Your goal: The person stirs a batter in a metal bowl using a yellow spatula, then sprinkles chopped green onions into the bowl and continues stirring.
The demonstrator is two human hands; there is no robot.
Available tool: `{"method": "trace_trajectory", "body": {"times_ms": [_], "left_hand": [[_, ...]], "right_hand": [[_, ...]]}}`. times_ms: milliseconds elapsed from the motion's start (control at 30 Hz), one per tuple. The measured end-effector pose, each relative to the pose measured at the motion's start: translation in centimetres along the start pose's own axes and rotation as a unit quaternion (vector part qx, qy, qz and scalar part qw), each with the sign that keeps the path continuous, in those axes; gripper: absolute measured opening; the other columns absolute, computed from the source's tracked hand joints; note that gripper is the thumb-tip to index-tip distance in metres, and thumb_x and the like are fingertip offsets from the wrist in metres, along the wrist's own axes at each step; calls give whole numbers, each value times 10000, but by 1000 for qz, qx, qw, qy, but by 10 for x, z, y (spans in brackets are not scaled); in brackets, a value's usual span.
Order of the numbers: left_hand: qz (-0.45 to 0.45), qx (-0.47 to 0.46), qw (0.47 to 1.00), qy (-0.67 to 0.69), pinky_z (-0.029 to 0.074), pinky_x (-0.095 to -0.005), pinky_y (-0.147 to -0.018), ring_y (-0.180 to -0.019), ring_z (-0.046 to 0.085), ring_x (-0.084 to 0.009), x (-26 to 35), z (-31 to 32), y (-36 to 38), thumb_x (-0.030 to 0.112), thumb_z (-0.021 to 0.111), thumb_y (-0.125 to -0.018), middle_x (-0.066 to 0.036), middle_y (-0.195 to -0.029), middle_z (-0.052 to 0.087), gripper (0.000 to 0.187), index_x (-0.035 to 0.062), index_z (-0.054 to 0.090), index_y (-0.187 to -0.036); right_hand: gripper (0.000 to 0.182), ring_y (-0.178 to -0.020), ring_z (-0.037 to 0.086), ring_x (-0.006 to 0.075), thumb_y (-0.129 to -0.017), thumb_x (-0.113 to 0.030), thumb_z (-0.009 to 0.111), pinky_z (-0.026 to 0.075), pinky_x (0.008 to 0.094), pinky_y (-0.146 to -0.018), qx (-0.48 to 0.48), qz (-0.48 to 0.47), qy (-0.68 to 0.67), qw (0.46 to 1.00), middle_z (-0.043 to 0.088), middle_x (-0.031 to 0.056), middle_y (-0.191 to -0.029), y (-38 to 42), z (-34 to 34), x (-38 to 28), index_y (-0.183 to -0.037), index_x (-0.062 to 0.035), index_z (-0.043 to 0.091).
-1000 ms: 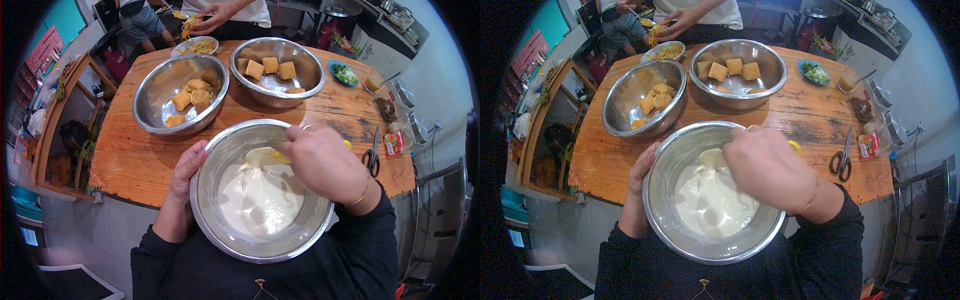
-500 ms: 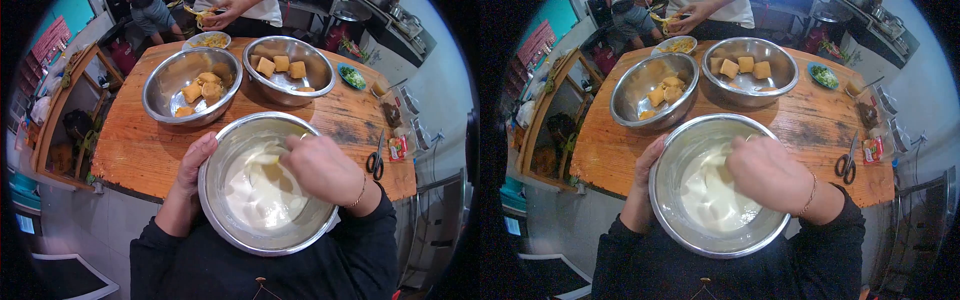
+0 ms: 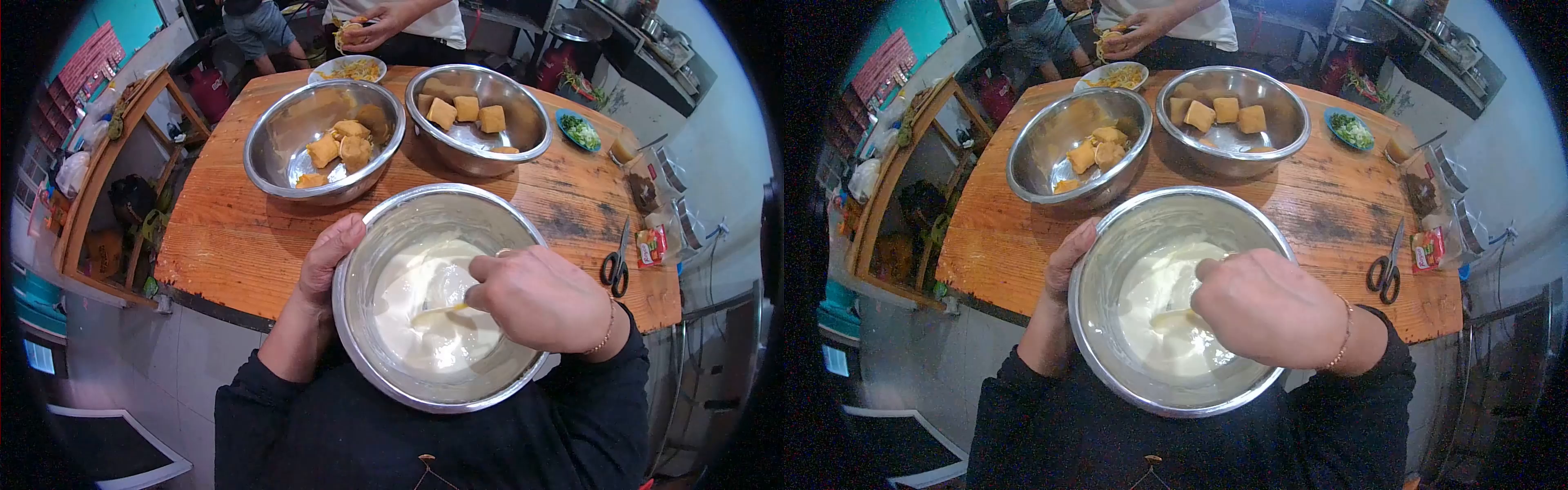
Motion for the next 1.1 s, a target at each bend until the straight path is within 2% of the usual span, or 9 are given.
{"method": "trace_trajectory", "body": {"times_ms": [33, 233, 333, 433, 533, 800, 900, 1033, 1100], "left_hand": [[3, 16, 1000, 5, 518, -256, -669, -704, 600, -108, 2, 8, 3, 282, 624, -951, -31, -817, 629, 222, 77, 569, -886], [-5, 50, 999, 7, 516, -263, -689, -728, 605, -110, 7, 24, 6, 292, 603, -966, -38, -845, 637, 234, 63, 589, -920], [1, 18, 1000, 12, 513, -260, -689, -731, 603, -107, 2, 14, 3, 292, 602, -966, -35, -846, 635, 234, 61, 592, -928], [-1, 10, 1000, 9, 511, -257, -690, -732, 602, -103, 3, 12, 3, 293, 602, -966, -32, -845, 633, 236, 59, 594, -934], [-5, 39, 999, 2, 508, -248, -679, -716, 597, -96, 5, 17, 5, 292, 603, -967, -30, -839, 635, 237, 56, 598, -938], [-8, 36, 999, -7, 500, -225, -665, -701, 596, -77, 4, 13, 5, 276, 581, -987, -19, -834, 647, 236, 46, 614, -945], [-7, 29, 1000, 6, 507, -226, -670, -712, 610, -84, 3, 12, 3, 271, 578, -990, -29, -846, 657, 236, 41, 623, -958], [-20, 37, 999, 25, 527, -240, -691, -739, 636, -101, 3, 16, 4, 266, 577, -990, -50, -872, 676, 238, 34, 632, -984], [-19, 22, 998, 48, 538, -248, -706, -748, 646, -108, 4, 21, 4, 246, 579, -989, -60, -884, 684, 223, 31, 635, -989]], "right_hand": [[185, -756, 679, 365, -820, -144, 612, 536, 440, -690, -20, -3, -5, 1000, 642, 200, -809, 2, -3, -1, -716, -7, 681], [181, -772, 674, 380, -825, -124, 600, 534, 451, -724, 61, 83, 56, 993, 652, 204, -855, -1, -3, 11, -734, 14, 675], [167, -773, 673, 380, -813, -108, 597, 533, 449, -733, 15, -19, 3, 1000, 655, 208, -862, -8, 9, -3, -738, 19, 675], [154, -776, 675, 375, -803, -93, 589, 537, 442, -728, -32, -3, -9, 999, 652, 212, -858, 2, -3, -4, -738, 13, 679], [139, -790, 681, 368, -796, -73, 584, 541, 442, -730, 8, 156, 62, 986, 655, 210, -870, 5, -10, 17, -742, 11, 681], [127, -810, 673, 370, -801, -78, 583, 532, 457, -728, -73, 46, -12, 996, 650, 195, -890, -1, -14, -10, -822, -25, 697], [125, -781, 665, 375, -788, -95, 598, 522, 468, -706, 18, 120, 75, 990, 636, 201, -874, -3, -16, 2, -817, -16, 690], [79, -872, 618, 282, -739, -94, 653, 478, 397, -731, 121, -7, 163, 979, 589, 106, -892, -31, -11, -30, -785, -40, 688], [90, -920, 596, 260, -750, -105, 646, 463, 380, -773, 72, -34, 224, 971, 583, 111, -935, -51, -4, -40, -780, -29, 683]]}}
Point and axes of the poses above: each hand's wrist, its own y-axis away from the middle knuckle, its own z-axis out of the palm, x = y × z, the point moved 3 cm from there along -y, towards the middle knuckle
